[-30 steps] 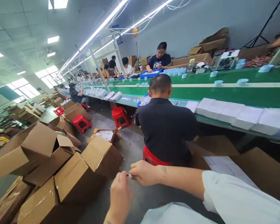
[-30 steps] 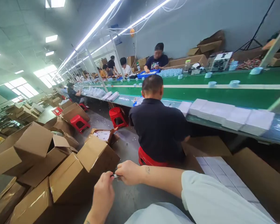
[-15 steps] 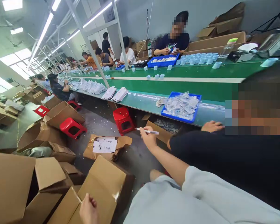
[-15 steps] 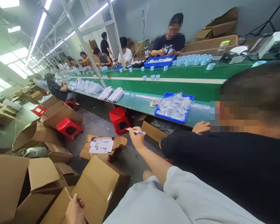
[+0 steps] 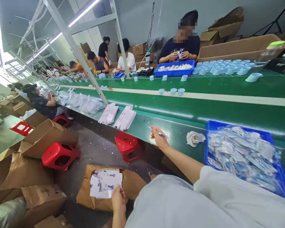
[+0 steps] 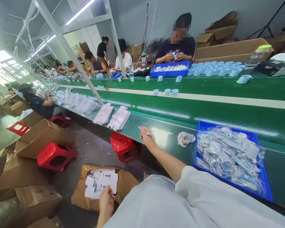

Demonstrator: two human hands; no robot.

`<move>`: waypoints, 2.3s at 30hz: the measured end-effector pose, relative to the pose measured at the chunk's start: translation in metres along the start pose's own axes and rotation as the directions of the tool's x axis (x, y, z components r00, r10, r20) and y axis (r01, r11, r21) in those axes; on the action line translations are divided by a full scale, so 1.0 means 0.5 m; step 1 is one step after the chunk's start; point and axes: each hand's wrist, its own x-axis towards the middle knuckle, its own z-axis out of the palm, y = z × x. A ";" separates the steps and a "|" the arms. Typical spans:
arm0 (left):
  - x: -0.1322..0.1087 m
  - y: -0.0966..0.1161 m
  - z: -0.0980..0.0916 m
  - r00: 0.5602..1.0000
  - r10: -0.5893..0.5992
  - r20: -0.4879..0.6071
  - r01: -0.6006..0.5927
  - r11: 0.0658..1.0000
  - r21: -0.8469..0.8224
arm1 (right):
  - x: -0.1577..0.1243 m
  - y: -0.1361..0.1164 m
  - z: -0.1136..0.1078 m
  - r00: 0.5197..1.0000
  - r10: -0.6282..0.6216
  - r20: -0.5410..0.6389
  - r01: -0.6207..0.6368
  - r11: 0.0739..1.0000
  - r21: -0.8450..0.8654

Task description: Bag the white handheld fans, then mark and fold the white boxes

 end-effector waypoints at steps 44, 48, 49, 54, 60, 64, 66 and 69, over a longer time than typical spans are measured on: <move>0.654 0.601 0.557 0.463 -0.099 0.881 -0.807 0.365 0.465 | 0.395 0.268 0.423 0.892 -0.311 -0.328 0.010 0.739 -0.674; 0.653 0.603 0.557 0.466 -0.106 0.878 -0.814 0.337 0.473 | 0.390 0.261 0.419 0.856 -0.326 -0.402 -0.001 0.776 -0.631; 0.651 0.604 0.556 0.469 -0.103 0.877 -0.817 0.327 0.475 | 0.384 0.257 0.418 0.839 -0.338 -0.426 0.012 0.795 -0.606; 0.646 0.611 0.548 0.470 -0.056 0.881 -0.819 0.345 0.459 | 0.320 0.234 0.421 0.851 -0.330 -0.407 0.107 0.870 -0.482; 0.661 0.607 0.550 0.491 -0.107 0.865 -0.640 0.628 0.442 | 0.267 0.246 0.437 0.951 -0.201 -0.237 0.075 0.888 -0.454; 0.666 0.606 0.554 0.519 -0.159 0.840 -0.601 0.630 0.491 | 0.269 0.264 0.437 0.942 -0.215 -0.258 0.052 0.853 -0.519; 0.661 0.609 0.555 0.529 -0.139 0.837 -0.618 0.612 0.493 | 0.270 0.267 0.436 0.950 -0.188 -0.248 0.026 0.841 -0.540; 0.653 0.614 0.554 0.542 -0.117 0.832 -0.625 0.606 0.492 | 0.270 0.263 0.439 0.968 -0.143 -0.205 0.006 0.833 -0.553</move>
